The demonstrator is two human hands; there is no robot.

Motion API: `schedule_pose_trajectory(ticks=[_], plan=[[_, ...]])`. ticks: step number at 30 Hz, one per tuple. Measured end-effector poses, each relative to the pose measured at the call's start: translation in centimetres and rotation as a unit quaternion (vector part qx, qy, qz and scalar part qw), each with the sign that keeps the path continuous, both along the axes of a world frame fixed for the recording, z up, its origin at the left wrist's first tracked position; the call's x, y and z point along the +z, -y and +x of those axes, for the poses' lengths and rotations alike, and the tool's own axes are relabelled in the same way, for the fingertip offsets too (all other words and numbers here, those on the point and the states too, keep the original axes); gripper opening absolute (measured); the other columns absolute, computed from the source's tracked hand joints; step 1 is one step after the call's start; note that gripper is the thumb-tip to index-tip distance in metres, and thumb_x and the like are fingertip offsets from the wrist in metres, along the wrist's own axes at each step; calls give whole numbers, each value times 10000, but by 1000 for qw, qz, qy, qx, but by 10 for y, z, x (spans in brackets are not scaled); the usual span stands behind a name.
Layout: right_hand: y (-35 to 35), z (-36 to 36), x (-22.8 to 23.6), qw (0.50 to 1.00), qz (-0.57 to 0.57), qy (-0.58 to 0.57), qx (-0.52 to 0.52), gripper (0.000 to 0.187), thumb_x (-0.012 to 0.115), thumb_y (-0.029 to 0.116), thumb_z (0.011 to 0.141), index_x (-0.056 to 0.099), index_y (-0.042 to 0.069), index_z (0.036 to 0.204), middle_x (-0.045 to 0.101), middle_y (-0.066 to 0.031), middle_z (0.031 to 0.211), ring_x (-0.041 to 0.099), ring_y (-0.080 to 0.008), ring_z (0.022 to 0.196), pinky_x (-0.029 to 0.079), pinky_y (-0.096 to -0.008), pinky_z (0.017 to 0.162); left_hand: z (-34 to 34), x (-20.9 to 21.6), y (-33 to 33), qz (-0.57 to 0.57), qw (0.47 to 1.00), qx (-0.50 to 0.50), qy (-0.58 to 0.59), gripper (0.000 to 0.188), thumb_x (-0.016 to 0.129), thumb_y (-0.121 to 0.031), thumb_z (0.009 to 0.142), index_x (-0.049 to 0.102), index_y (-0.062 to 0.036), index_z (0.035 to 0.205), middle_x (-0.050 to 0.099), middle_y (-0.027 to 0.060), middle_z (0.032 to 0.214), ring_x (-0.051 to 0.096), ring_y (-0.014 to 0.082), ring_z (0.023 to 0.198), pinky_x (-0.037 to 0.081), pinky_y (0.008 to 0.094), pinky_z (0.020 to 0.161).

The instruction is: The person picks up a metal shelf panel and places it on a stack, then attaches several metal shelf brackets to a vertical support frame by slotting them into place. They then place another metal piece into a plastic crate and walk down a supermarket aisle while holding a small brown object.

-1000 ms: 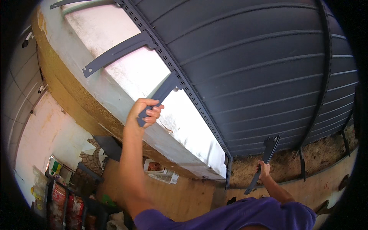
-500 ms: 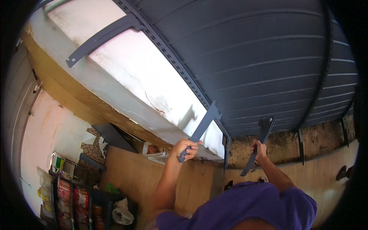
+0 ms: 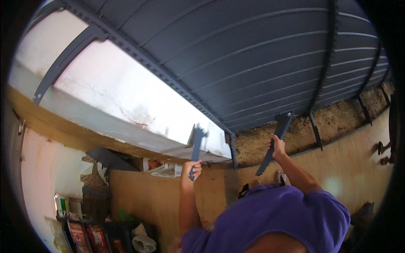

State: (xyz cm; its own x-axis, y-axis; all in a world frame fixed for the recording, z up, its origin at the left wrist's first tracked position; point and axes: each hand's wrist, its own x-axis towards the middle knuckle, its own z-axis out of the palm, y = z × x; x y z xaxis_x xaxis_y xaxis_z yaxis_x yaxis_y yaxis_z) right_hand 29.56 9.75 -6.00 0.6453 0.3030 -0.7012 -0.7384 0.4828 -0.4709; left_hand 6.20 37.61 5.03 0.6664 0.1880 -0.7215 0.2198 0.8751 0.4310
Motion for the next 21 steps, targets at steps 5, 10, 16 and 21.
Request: schedule_pose_trajectory(ticks=[5,10,16,21], plan=[[-1,2,3,1000,22,0,-2,232,539,188,699,376,76,579,402,-39,523,379,-136,418,329,-271,381,34,12,52,192,973,-38,-119,75,481,-53,688,428,-42,741,343,-12,467,323,59,319,214,194,254],[-6,2,14,1000,2,9,12,296,572,272,685,381,70,582,422,-55,516,386,-148,422,335,-283,392,84,10,116,354,919,-164,-51,124,544,-83,660,460,-26,732,362,-19,462,322,68,302,197,210,246],[-10,-1,44,998,44,37,5,393,591,419,645,421,68,599,463,-57,519,410,-130,421,341,-268,392,126,-5,161,662,707,-236,77,207,567,-149,648,471,28,695,447,57,509,424,166,458,346,283,452],[-6,1,60,994,66,88,-4,460,550,481,648,464,30,676,485,-68,552,434,-133,445,354,-270,412,132,1,186,745,610,-237,129,318,587,-214,648,490,41,810,523,168,569,535,296,551,405,342,489]])
